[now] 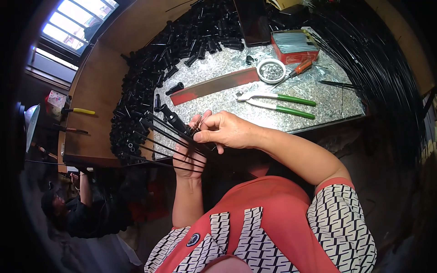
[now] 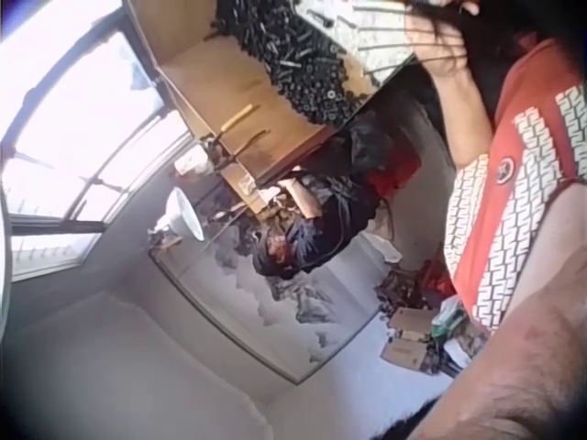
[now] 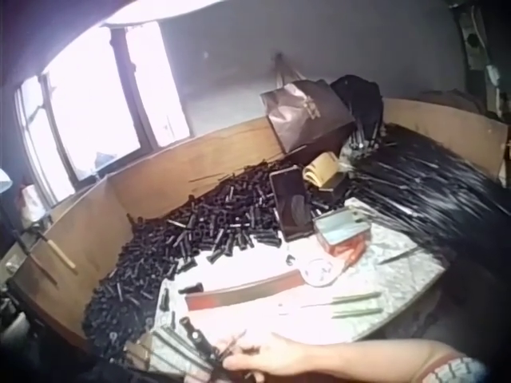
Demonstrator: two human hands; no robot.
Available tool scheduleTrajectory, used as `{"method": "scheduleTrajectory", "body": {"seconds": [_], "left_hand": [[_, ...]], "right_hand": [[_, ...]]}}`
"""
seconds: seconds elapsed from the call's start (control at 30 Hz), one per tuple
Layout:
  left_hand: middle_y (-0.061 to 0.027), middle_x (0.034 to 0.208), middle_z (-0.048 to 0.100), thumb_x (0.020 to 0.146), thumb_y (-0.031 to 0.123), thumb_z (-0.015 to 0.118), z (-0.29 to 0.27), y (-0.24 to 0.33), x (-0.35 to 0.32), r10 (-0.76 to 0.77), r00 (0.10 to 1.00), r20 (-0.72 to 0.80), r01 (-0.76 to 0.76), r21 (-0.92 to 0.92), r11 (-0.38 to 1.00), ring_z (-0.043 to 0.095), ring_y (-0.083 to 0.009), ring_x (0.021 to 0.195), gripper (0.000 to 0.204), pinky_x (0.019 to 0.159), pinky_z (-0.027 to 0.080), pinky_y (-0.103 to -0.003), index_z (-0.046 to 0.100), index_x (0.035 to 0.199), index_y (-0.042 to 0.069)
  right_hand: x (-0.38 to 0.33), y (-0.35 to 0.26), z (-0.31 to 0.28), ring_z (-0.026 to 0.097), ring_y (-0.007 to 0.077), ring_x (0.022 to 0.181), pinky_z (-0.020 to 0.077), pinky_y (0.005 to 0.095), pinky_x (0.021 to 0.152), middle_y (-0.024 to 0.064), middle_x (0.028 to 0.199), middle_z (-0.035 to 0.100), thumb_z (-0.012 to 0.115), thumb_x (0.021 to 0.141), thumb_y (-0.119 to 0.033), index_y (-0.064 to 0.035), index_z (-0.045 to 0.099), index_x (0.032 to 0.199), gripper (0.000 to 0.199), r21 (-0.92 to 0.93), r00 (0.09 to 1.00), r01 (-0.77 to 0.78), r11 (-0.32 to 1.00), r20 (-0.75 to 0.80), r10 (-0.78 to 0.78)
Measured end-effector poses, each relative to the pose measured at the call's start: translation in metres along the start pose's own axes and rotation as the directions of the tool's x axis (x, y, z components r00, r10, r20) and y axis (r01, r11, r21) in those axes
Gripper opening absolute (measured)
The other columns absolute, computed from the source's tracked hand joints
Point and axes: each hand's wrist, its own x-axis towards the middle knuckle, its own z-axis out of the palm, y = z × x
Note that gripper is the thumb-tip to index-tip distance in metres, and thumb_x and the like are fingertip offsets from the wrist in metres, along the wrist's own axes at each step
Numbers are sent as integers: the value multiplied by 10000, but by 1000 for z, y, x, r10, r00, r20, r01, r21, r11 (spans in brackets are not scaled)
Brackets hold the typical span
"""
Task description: Assembling small components onto long thin rods using pliers and a mallet.
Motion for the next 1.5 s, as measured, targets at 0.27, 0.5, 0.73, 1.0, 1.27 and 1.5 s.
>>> {"method": "scheduleTrajectory", "body": {"seconds": [0.27,0.5,0.73,1.0,1.27,1.5], "left_hand": [[-190,1403,400,894,175,592,-6,1,0,-77,996,-33,69,-206,976,324,-341,1356,544,1114,294,-465,385,1360,-14],[-177,1454,348,899,199,583,-18,-7,-1,-20,999,-39,13,-177,984,229,-353,1398,543,1128,263,-481,393,1369,4],[-197,1500,252,882,315,613,-13,-2,0,-102,992,68,113,-181,977,223,-345,1399,624,1127,263,-470,392,1378,8],[-192,1462,302,893,265,605,-7,8,3,23,1000,-19,-24,-51,998,311,-337,1356,529,1089,343,-449,435,1343,44],[-103,1129,588,963,237,536,9,21,-13,439,826,-354,-346,297,890,546,-207,1057,310,918,445,-330,563,1163,2],[-34,937,642,843,14,678,24,39,-21,606,755,-251,-262,732,629,578,-80,826,243,753,454,-218,610,1064,-61]], "right_hand": [[1,2,4,517,68,462,399,208,437,10,644,558,620,917,-288,-28,575,699,342,-28,999,31,999,17,-30],[6,4,2,531,78,513,409,200,471,-8,686,532,631,913,-252,-43,566,730,285,26,997,-51,998,60,49],[5,4,3,546,85,529,416,209,494,-2,691,542,635,910,-263,-50,567,753,273,35,993,-38,999,113,33],[6,-2,15,483,62,487,388,214,444,-22,651,487,624,917,-246,-67,503,695,309,-3,999,40,999,-14,-40],[25,1,44,385,61,533,325,259,481,9,623,387,629,901,-214,-19,438,658,365,-359,918,263,895,-191,-347],[39,8,58,395,110,546,339,286,497,53,627,406,645,872,-179,2,452,675,330,-463,875,349,815,-150,-460]]}}
